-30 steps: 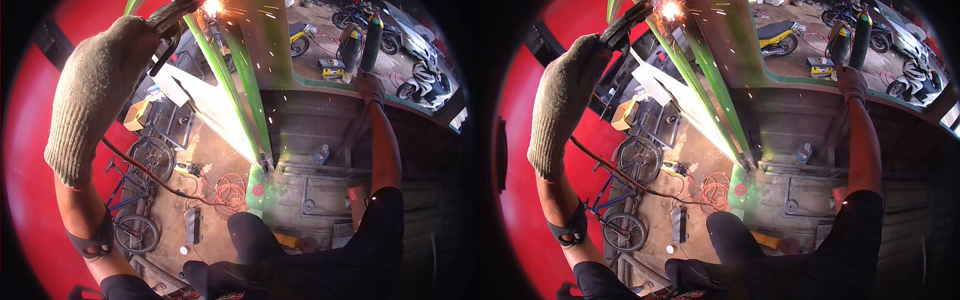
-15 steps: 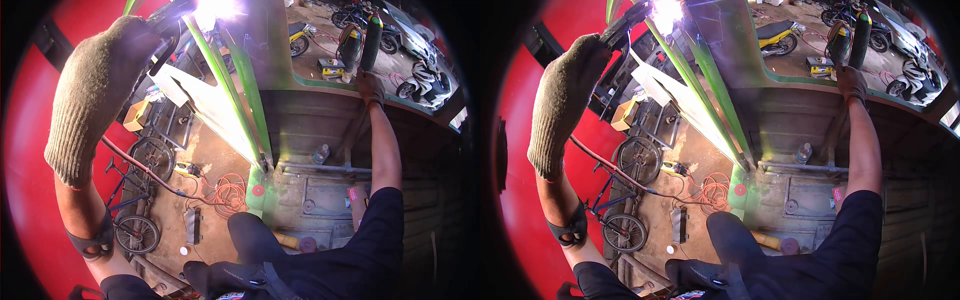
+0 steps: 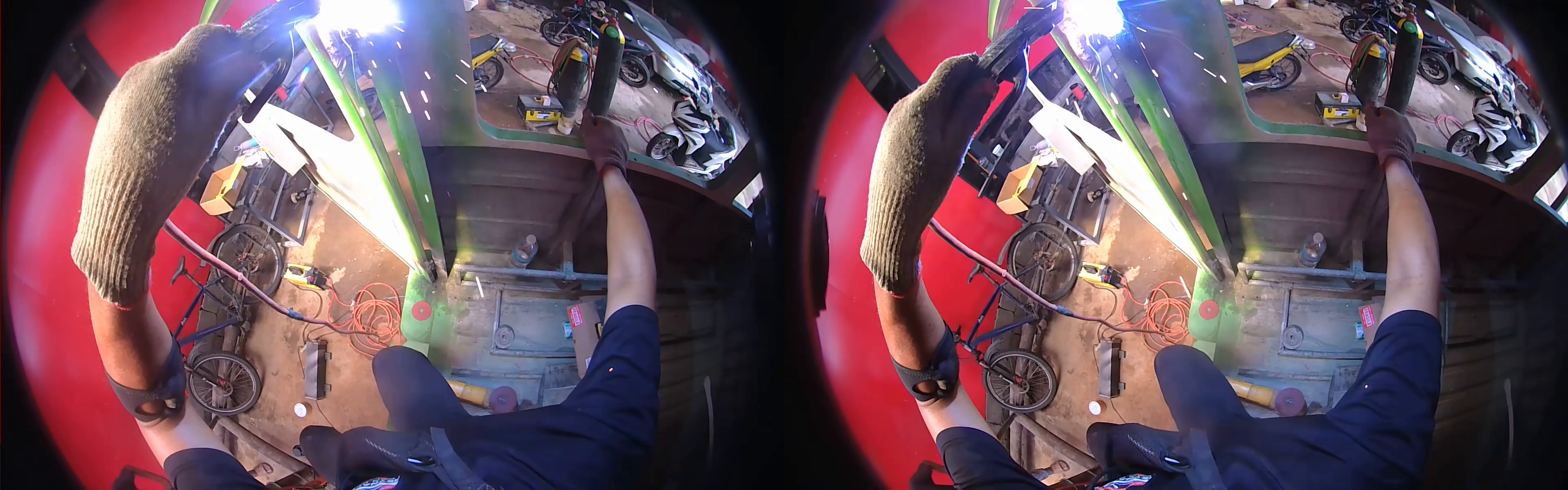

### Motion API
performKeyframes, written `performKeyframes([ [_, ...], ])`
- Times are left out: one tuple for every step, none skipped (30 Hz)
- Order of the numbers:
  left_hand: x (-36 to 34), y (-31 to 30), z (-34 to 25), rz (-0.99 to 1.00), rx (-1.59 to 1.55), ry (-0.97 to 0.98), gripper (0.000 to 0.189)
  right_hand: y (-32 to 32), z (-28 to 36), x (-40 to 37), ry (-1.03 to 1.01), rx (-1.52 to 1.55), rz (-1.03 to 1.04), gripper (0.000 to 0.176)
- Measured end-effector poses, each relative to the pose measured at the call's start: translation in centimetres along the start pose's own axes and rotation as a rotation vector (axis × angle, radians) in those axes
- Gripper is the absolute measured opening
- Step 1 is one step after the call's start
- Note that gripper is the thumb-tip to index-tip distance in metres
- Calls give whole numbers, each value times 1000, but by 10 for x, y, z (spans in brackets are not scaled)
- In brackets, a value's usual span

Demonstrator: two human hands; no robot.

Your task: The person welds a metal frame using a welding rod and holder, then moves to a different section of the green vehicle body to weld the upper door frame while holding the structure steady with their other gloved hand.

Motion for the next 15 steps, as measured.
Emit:
performKeyframes([
  [1, 0, 0, 0, 0, 0, 24, 0, -1, 1, 3, -4, -4, 59],
  [1, 0, 1, 6, 10, -9, 24, 0, -1, 1, 3, -4, -4, 59],
  [2, 0, 3, 12, 20, -18, 24, -1, 0, 0, 0, 1, -6, 59],
  [1, -2, -11, -45, 146, 213, 25, -2, 1, -1, -4, 7, -9, 59],
  [1, -3, -12, -46, 146, 213, 25, -2, 1, 0, -5, 7, -9, 59],
  [3, -2, -3, 7, 97, 55, 25, -2, 1, 0, -10, 12, -11, 58],
  [2, 1, 6, 59, 48, -102, 26, -2, 1, -1, -14, 17, -12, 58],
  [1, 1, 6, 59, 48, -102, 26, -2, 1, -1, -13, 17, -12, 58],
  [1, 1, 6, 44, 24, -89, 26, -4, 3, -3, -9, 26, -14, 59],
  [1, 1, 6, 29, 1, -77, 26, -6, 4, -4, -5, 35, -17, 60],
  [1, 2, 7, 30, 1, -77, 26, -4, 3, -3, -5, 36, -17, 60],
  [1, 1, 5, 3, 14, -26, 26, -2, 2, -1, 3, 17, -17, 60],
  [2, -1, 1, -23, 27, 26, 26, -1, 1, 0, 11, -2, -18, 60],
  [2, -2, 0, -23, 28, 26, 26, 0, 0, 0, 3, 11, 0, 60],
  [2, -1, 0, 2, 54, 13, 26, -2, 1, -1, 3, 11, 0, 60],
])
Point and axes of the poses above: each hand's wrist, its own x-axis towards the middle knuckle, its own y-axis out of the palm, z = x × y, the point moved 8 cm from there along x, towards the middle knuckle, and after that the axes turned 12 degrees about -z, right-handed, at the moved point
